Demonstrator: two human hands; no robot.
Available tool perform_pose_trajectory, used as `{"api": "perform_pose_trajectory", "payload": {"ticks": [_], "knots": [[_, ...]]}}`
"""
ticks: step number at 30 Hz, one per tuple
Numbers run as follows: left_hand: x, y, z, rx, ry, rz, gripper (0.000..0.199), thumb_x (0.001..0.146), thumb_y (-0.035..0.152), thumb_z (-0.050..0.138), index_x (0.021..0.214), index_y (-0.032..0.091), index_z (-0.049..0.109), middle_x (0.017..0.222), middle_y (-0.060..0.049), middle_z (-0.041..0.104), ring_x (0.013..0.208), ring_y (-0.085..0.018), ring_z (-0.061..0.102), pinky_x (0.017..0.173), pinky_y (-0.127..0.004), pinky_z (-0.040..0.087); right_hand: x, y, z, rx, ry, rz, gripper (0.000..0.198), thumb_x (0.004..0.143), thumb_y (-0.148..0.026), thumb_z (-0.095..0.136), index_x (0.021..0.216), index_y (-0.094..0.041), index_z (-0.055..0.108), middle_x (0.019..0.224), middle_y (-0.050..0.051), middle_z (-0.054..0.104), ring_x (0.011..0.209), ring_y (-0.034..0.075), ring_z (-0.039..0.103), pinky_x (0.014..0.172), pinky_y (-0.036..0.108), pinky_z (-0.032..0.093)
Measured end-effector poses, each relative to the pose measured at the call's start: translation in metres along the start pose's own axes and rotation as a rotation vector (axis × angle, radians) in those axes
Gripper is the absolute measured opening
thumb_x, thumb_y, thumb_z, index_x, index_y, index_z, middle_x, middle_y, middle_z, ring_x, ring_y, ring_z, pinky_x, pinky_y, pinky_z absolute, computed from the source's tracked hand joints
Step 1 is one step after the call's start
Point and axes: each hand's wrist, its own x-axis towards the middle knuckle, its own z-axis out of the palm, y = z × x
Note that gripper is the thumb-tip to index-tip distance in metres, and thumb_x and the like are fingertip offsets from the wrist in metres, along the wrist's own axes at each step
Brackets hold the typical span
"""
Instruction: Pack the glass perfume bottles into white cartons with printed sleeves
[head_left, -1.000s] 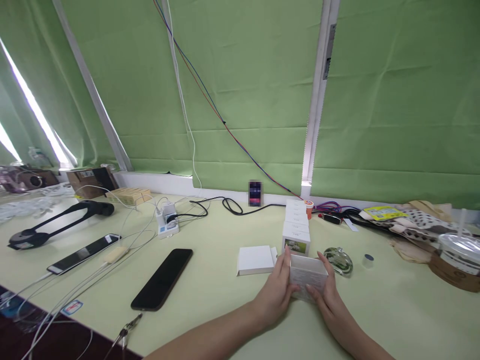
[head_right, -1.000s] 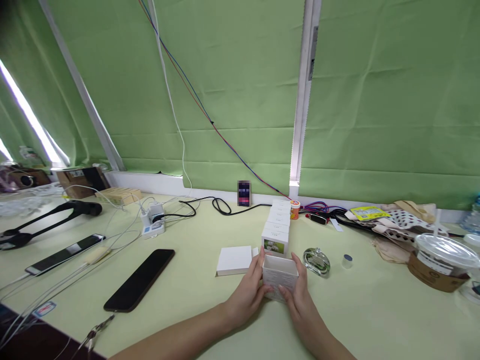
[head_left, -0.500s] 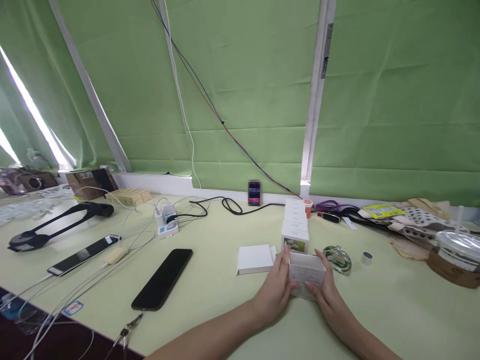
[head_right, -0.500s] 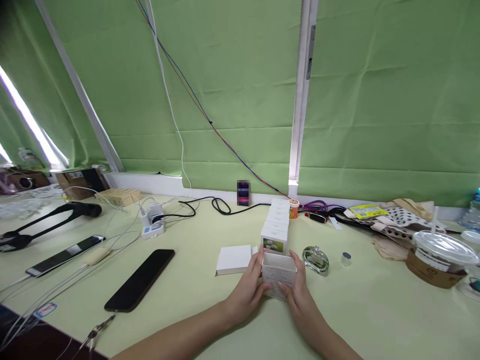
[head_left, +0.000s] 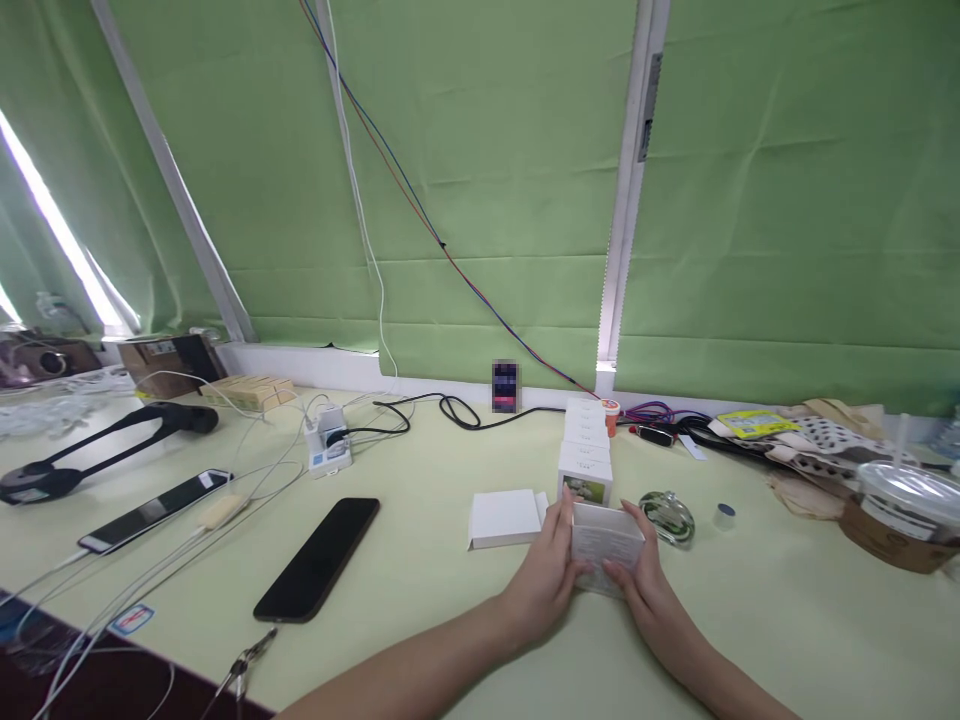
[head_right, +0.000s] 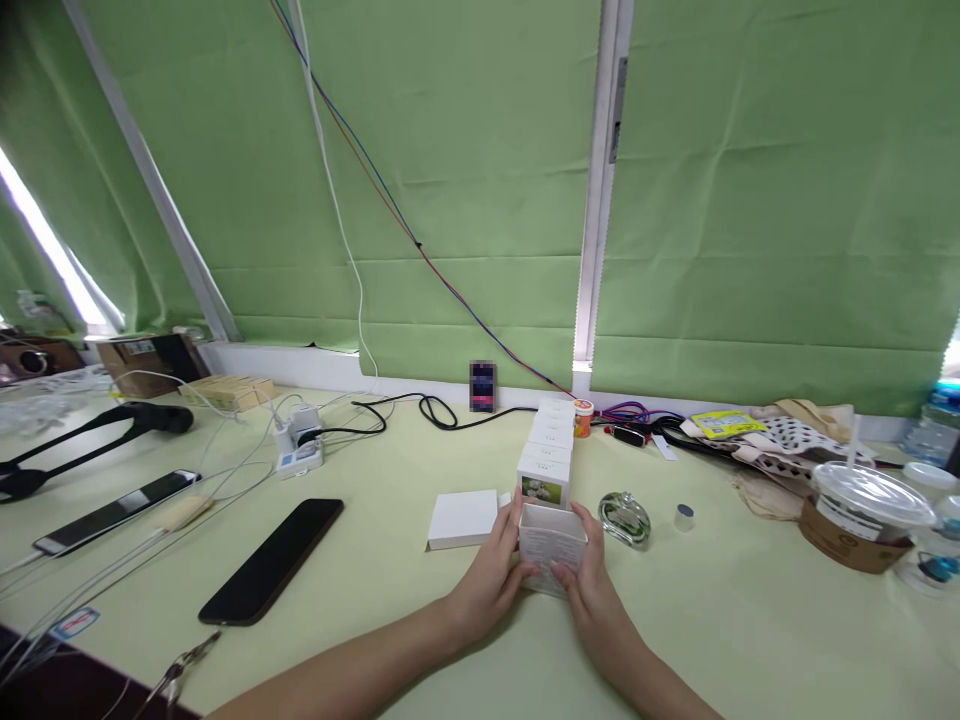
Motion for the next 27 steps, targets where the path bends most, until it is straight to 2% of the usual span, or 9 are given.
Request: {"api": "perform_pose_trajectory", "payload": {"ticks": [7, 10, 12, 15, 18, 20, 24, 25, 27], "knots": [[0.001, 0.003, -0.002, 0.006, -0.003, 0.009, 0.083, 0.089, 0.013, 0.047, 0.149, 0.026, -0.010, 0.147, -0.014, 0.028, 0.135, -0.026, 0.030, 0.112, -0.046, 0.031, 0.000, -0.003, -0.001, -0.002, -0.009, 0.003, 0.052, 0.095, -0.036, 0.036, 0.141, -0.023, 0.013, 0.141, 0.013, 0.027, 0.130, 0.027, 0.035, 0.107, 0.047, 0.034], [0.002, 0.002, -0.006, 0.018, -0.022, -0.012, 0.083, 0.089, 0.020, 0.052, 0.149, 0.026, -0.005, 0.148, -0.013, 0.030, 0.135, -0.026, 0.032, 0.112, -0.044, 0.033, 0.000, -0.005, -0.002, 0.012, -0.006, 0.009, 0.054, 0.095, -0.037, 0.037, 0.141, -0.023, 0.012, 0.143, 0.014, 0.027, 0.132, 0.027, 0.033, 0.108, 0.048, 0.032], [0.004, 0.002, -0.011, 0.069, -0.007, 0.002, 0.077, 0.091, 0.028, 0.052, 0.150, 0.026, 0.003, 0.148, -0.011, 0.033, 0.136, -0.026, 0.033, 0.112, -0.044, 0.032, 0.001, -0.005, -0.003, 0.013, -0.016, 0.005, 0.055, 0.095, -0.036, 0.038, 0.142, -0.023, 0.011, 0.143, 0.014, 0.028, 0.131, 0.027, 0.034, 0.108, 0.047, 0.032], [0.011, 0.002, -0.031, 0.226, 0.105, 0.035, 0.058, 0.095, 0.040, 0.042, 0.148, 0.025, 0.022, 0.148, -0.010, 0.036, 0.138, -0.026, 0.031, 0.114, -0.047, 0.026, 0.005, -0.003, -0.007, -0.016, -0.045, -0.026, 0.056, 0.094, -0.035, 0.040, 0.142, -0.025, 0.012, 0.142, 0.012, 0.032, 0.130, 0.025, 0.037, 0.108, 0.045, 0.032], [0.021, 0.001, -0.065, 0.380, 0.178, -0.063, 0.053, 0.095, 0.048, 0.037, 0.141, 0.022, 0.038, 0.145, -0.011, 0.042, 0.137, -0.027, 0.032, 0.113, -0.045, 0.027, 0.009, -0.001, -0.013, -0.076, -0.042, -0.044, 0.056, 0.093, -0.033, 0.041, 0.142, -0.027, 0.014, 0.142, 0.010, 0.034, 0.130, 0.025, 0.037, 0.108, 0.044, 0.033], [0.025, -0.003, -0.088, 0.467, 0.046, -0.154, 0.063, 0.087, 0.057, 0.048, 0.138, 0.021, 0.043, 0.143, -0.011, 0.043, 0.137, -0.030, 0.031, 0.112, -0.046, 0.027, 0.011, -0.002, -0.016, -0.119, -0.032, -0.056, 0.057, 0.093, -0.033, 0.042, 0.142, -0.027, 0.014, 0.143, 0.009, 0.032, 0.131, 0.025, 0.036, 0.106, 0.042, 0.035], [0.022, -0.016, -0.109, 0.634, -0.359, -0.324, 0.106, 0.060, 0.062, 0.073, 0.144, 0.016, 0.028, 0.143, -0.018, 0.042, 0.136, -0.040, 0.029, 0.110, -0.056, 0.023, 0.013, -0.005, -0.022, -0.186, -0.038, -0.107, 0.055, 0.093, -0.034, 0.044, 0.141, -0.030, 0.018, 0.145, 0.009, 0.026, 0.132, 0.026, 0.032, 0.103, 0.041, 0.041], [0.021, -0.017, -0.108, 0.661, -0.399, -0.358, 0.109, 0.058, 0.059, 0.075, 0.145, 0.014, 0.027, 0.140, -0.020, 0.044, 0.133, -0.040, 0.033, 0.108, -0.055, 0.026, 0.013, -0.006, -0.022, -0.203, -0.040, -0.125, 0.054, 0.093, -0.034, 0.044, 0.141, -0.030, 0.019, 0.145, 0.008, 0.026, 0.133, 0.026, 0.030, 0.102, 0.042, 0.041], [0.019, -0.017, -0.101, 0.690, -0.409, -0.400, 0.100, 0.059, 0.055, 0.075, 0.140, 0.012, 0.034, 0.130, -0.020, 0.052, 0.122, -0.039, 0.046, 0.100, -0.049, 0.037, 0.014, -0.006, -0.023, -0.238, -0.042, -0.161, 0.055, 0.093, -0.035, 0.045, 0.141, -0.031, 0.018, 0.144, 0.008, 0.027, 0.134, 0.028, 0.029, 0.103, 0.045, 0.041]]}}
